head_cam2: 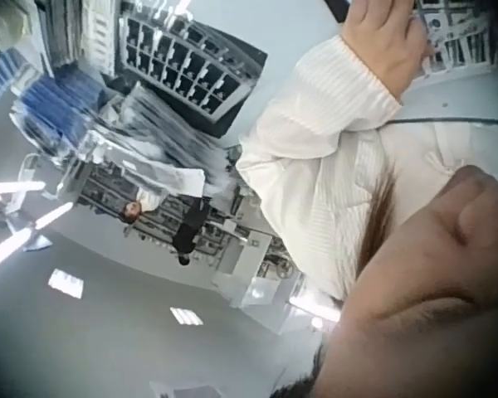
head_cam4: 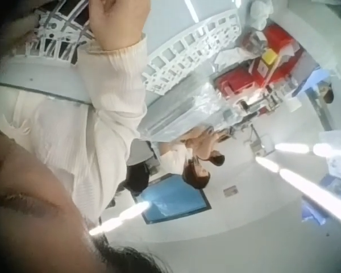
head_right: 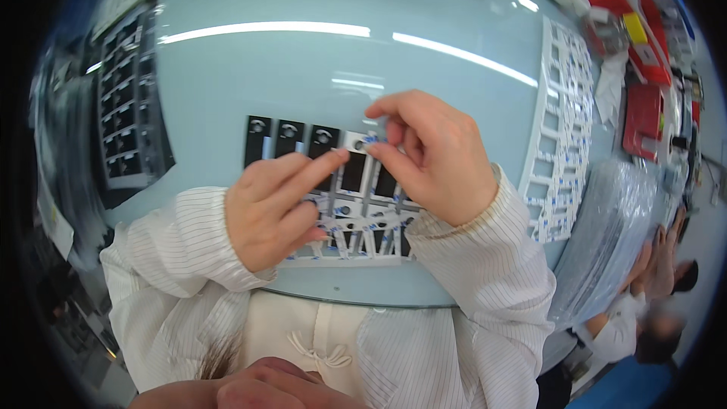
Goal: Applying small plastic components or frames to electronic display modules on an assembly line.
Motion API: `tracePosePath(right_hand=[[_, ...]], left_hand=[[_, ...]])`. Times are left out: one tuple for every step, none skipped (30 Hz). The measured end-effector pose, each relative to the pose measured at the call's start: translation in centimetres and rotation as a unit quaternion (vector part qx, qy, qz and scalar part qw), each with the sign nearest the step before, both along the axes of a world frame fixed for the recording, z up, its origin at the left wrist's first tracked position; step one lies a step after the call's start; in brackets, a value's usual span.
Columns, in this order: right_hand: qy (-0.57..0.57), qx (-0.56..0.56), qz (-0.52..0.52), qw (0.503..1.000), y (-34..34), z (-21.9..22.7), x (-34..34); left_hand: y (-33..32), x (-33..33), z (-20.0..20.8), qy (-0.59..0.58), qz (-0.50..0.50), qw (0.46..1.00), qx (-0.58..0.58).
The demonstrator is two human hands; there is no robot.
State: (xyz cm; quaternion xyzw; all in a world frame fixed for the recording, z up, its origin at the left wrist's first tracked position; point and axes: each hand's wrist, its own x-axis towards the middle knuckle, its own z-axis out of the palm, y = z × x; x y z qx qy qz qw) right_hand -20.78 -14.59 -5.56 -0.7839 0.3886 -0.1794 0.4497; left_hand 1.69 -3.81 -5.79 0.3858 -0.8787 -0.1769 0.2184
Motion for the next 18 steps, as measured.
tracePosePath(right_hand=[[-0.016,-0.009,0.019,1.000,0.0,-0.2,0.1],[-0.001,-0.008,0.011,1.000,0.1,-0.1,0.0],[0.009,-0.005,0.008,1.000,0.1,-0.3,0.0],[0.011,0.005,-0.004,1.000,0.2,-0.4,-0.2],[0.004,0.016,-0.008,1.000,0.4,-0.5,-0.3],[0.004,0.019,-0.016,1.000,0.5,-0.5,-0.4],[0.002,0.026,-0.022,0.999,0.6,-0.8,-0.5],[0.004,0.023,-0.026,0.999,0.6,-0.7,-0.8],[0.008,0.024,-0.028,0.999,0.6,-1.0,-0.9],[-0.007,0.015,-0.008,1.000,0.5,-1.1,-0.9],[-0.008,0.028,-0.020,0.999,0.5,-1.3,-1.0],[-0.008,0.041,-0.031,0.999,0.4,-1.6,-0.9],[-0.016,0.035,-0.017,0.999,0.3,-1.8,-0.9],[-0.026,0.045,-0.021,0.998,0.2,-1.9,-0.8],[-0.035,0.056,-0.024,0.998,0.2,-2.1,-0.6],[-0.034,0.050,-0.024,0.998,0.1,-1.9,-0.7],[-0.036,0.045,-0.012,0.998,0.0,-1.9,-0.7],[-0.036,0.039,-0.025,0.998,0.0,-2.0,-0.7]], left_hand=[[0.3,0.2,-0.1,0.005,-0.002,1.000,0.011],[0.5,0.1,-0.1,0.004,-0.003,1.000,0.008],[0.8,0.0,-0.2,-0.001,0.001,1.000,0.007],[1.1,-0.2,-0.7,-0.004,0.009,1.000,-0.010],[1.7,-0.3,-0.8,-0.017,0.023,0.999,-0.025],[1.8,-0.6,-1.1,-0.020,0.020,0.998,-0.050],[2.0,-0.8,-1.3,-0.027,0.017,0.997,-0.072],[2.0,-1.0,-1.3,-0.033,0.008,0.995,-0.090],[2.1,-1.2,-1.7,-0.039,0.002,0.994,-0.104],[2.3,-1.4,-2.0,-0.026,0.009,0.993,-0.118],[2.5,-1.7,-2.1,-0.009,0.014,0.991,-0.130],[2.9,-1.9,-2.2,-0.005,0.020,0.992,-0.125],[3.1,-1.9,-2.1,0.001,0.031,0.987,-0.158],[3.4,-1.9,-1.7,0.003,0.031,0.988,-0.153],[3.7,-1.9,-1.3,0.005,0.031,0.989,-0.147],[3.9,-2.0,-0.9,-0.001,0.043,0.987,-0.152],[3.9,-1.9,-0.8,0.012,0.036,0.987,-0.153],[4.0,-1.8,-0.7,0.025,0.029,0.987,-0.154]])
